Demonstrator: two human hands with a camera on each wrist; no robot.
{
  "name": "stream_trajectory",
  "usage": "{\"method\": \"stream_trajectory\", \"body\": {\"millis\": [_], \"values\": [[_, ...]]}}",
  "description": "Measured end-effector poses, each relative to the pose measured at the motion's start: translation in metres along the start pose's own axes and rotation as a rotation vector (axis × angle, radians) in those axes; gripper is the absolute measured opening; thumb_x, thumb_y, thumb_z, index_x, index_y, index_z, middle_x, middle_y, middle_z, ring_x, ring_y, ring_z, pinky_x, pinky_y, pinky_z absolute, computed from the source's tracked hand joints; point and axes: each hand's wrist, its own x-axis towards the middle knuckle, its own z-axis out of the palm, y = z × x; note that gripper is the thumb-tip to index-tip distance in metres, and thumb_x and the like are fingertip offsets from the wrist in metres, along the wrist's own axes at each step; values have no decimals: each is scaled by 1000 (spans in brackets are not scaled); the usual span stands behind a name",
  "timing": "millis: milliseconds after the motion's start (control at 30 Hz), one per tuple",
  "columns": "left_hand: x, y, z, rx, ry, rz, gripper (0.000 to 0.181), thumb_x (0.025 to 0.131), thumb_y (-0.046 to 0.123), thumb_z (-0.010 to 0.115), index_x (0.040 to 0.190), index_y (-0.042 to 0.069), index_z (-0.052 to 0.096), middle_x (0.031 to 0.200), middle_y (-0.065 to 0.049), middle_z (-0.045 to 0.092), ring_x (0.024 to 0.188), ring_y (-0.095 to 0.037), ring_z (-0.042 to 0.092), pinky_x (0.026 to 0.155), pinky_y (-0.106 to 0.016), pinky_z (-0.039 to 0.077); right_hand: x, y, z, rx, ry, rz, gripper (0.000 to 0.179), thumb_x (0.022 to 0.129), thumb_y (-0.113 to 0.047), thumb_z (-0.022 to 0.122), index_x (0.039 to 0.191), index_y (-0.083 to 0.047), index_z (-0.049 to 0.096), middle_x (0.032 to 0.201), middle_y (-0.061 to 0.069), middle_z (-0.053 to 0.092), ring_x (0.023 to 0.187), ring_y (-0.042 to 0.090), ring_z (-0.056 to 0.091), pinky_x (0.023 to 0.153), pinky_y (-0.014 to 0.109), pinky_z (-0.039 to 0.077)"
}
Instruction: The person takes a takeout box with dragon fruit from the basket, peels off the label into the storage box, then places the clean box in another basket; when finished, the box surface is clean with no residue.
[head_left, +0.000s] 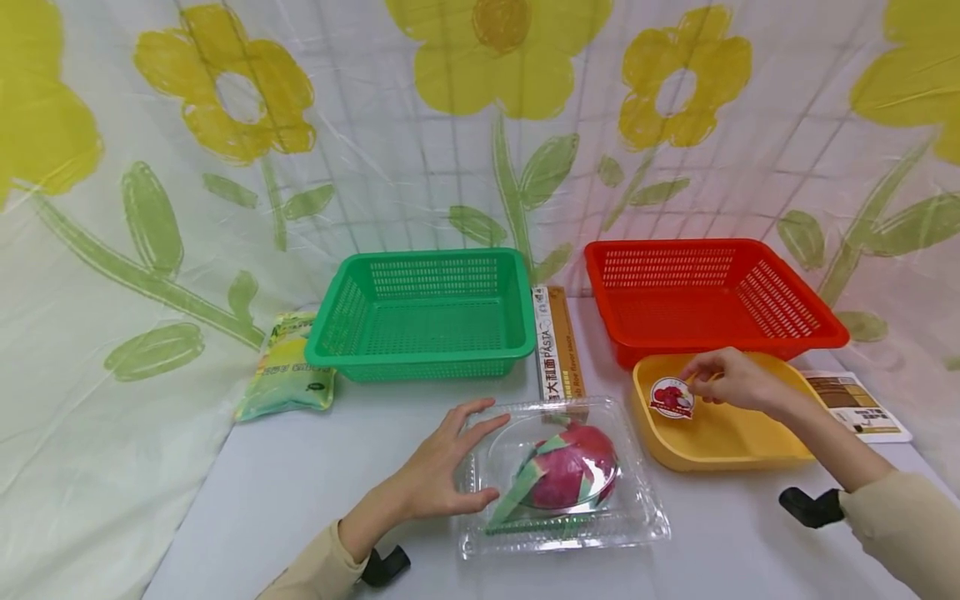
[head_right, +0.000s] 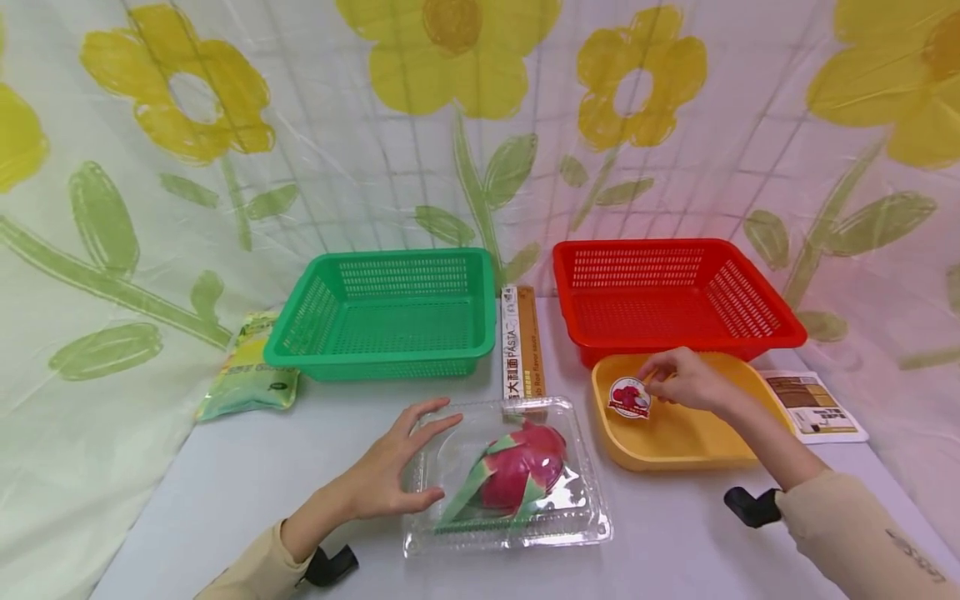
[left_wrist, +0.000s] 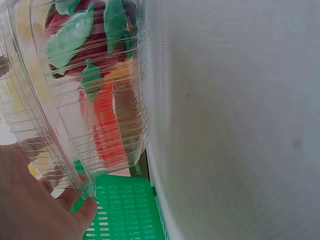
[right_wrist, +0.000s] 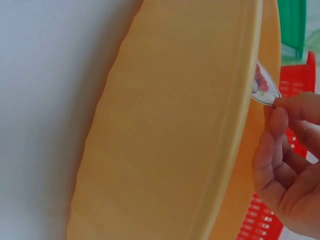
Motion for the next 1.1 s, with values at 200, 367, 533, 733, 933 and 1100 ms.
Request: {"method": "stream_trajectory", "body": {"millis": [200, 367, 533, 733, 933, 1100], "values": [[0, 0, 0, 36, 7, 22, 87, 77, 48, 73, 152, 21, 38, 156, -10, 27, 140, -29, 32, 99, -58, 44, -1, 8, -1, -49, -16, -31, 21, 87, 5, 62, 106, 11, 67, 85, 8, 64, 68, 18, 53, 58, 27, 53], [1, 0, 0, 26, 8, 11, 88, 75, 48, 73, 152, 23, 38, 156, -9, 27, 141, -28, 32, 99, -58, 44, -1, 17, -2, -55, -7, -35, 21, 86, 6, 63, 106, 12, 67, 85, 8, 64, 66, 18, 53, 58, 27, 52], [1, -1, 0, 20, 8, 4, 88, 75, 48, 73, 152, 22, 39, 156, -11, 27, 141, -29, 31, 99, -58, 44, -1, 24, -3, -43, -18, -3, 23, 87, 4, 65, 108, 14, 65, 87, 9, 65, 64, 20, 54, 57, 28, 53], [1, -1, 0, 15, 3, 6, 87, 76, 48, 73, 151, 20, 40, 156, -12, 28, 141, -28, 31, 99, -58, 43, -1, 28, -4, -37, -30, 36, 28, 88, 1, 66, 111, 17, 61, 83, 9, 64, 64, 22, 55, 57, 27, 52], [1, 0, 0, 10, -1, 2, 87, 75, 47, 73, 151, 20, 40, 157, -9, 26, 141, -27, 30, 99, -58, 44, -2, 29, -6, -58, -11, 23, 28, 91, -2, 64, 110, 19, 60, 85, 12, 67, 67, 23, 61, 58, 32, 55], [0, 0, -1, 7, -5, -7, 88, 76, 48, 73, 152, 22, 38, 157, -9, 26, 142, -27, 30, 100, -59, 42, -5, 24, -8, -52, 26, 22, 31, 94, -7, 64, 114, 16, 60, 92, 16, 67, 71, 26, 64, 60, 35, 56]]}}
